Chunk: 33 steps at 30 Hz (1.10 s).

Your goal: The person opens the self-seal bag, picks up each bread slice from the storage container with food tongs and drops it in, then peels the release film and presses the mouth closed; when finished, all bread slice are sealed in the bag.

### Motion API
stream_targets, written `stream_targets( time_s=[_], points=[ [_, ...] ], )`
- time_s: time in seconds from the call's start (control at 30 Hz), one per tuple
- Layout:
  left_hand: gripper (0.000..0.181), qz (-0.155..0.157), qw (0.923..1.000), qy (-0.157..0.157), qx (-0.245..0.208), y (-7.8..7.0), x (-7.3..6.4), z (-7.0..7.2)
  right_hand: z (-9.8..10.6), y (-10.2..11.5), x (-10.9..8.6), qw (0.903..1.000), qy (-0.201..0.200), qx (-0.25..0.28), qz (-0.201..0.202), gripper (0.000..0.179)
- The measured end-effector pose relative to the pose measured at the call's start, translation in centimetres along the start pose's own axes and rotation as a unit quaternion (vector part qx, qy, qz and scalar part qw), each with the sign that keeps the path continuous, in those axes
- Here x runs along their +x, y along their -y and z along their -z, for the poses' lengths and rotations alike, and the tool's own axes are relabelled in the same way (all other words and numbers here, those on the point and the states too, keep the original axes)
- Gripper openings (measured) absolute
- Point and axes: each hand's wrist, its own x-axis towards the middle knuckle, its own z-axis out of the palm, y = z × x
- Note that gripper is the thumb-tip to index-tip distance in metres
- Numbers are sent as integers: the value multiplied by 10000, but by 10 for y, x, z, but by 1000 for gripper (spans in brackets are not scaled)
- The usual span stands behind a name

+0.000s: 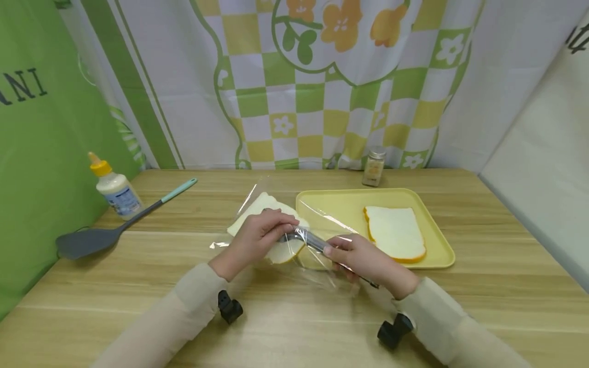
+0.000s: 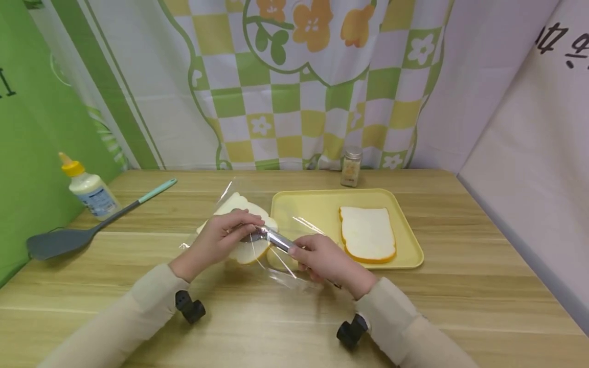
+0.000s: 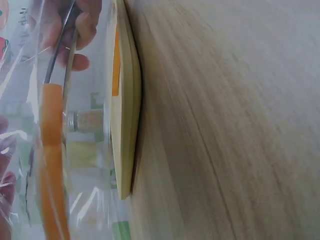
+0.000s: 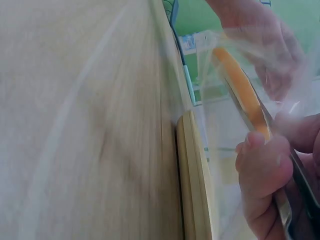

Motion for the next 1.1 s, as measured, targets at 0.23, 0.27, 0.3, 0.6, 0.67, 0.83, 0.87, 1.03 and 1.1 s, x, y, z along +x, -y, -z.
stream_targets(
  time_s=[0.23, 0.27, 0.3, 0.6, 0.67, 0.83, 0.87, 1.03, 1.1],
  points=[
    [11, 879, 9899, 210, -1092, -4, 0, -1, -2, -2, 2, 10000, -28, 18, 4, 27],
    [11, 898, 9892, 304, -1116, -4, 0, -2, -3, -2, 2, 10000, -50, -8, 47, 27],
    [11, 921, 9884, 404, -1139, -4, 0, -2, -3, -1, 2, 9999, -61, -52, 94, 26],
    [12, 1099, 9898, 578, -703, -3, 0, -2, -6, 3, 6, 9983, -201, -533, 149, 21],
    [12, 986, 9896, 744, -732, -3, 0, -5, -6, 3, 7, 9985, -224, -479, 121, 21],
    [14, 842, 9837, 1243, -991, -6, -1, -9, -5, 1, 11, 9989, -292, -364, 18, 28],
    [14, 893, 9825, 1274, -1023, -7, -1, -9, -5, 0, 11, 9989, -288, -367, -2, 28],
    [17, 1168, 9812, 1152, -1015, -7, -4, -5, -5, -3, 12, 9991, -240, -331, 118, 25],
    [22, 1197, 9852, 876, -864, -4, -6, 1, -5, -4, 12, 9991, -230, -286, 191, 25]
  ],
)
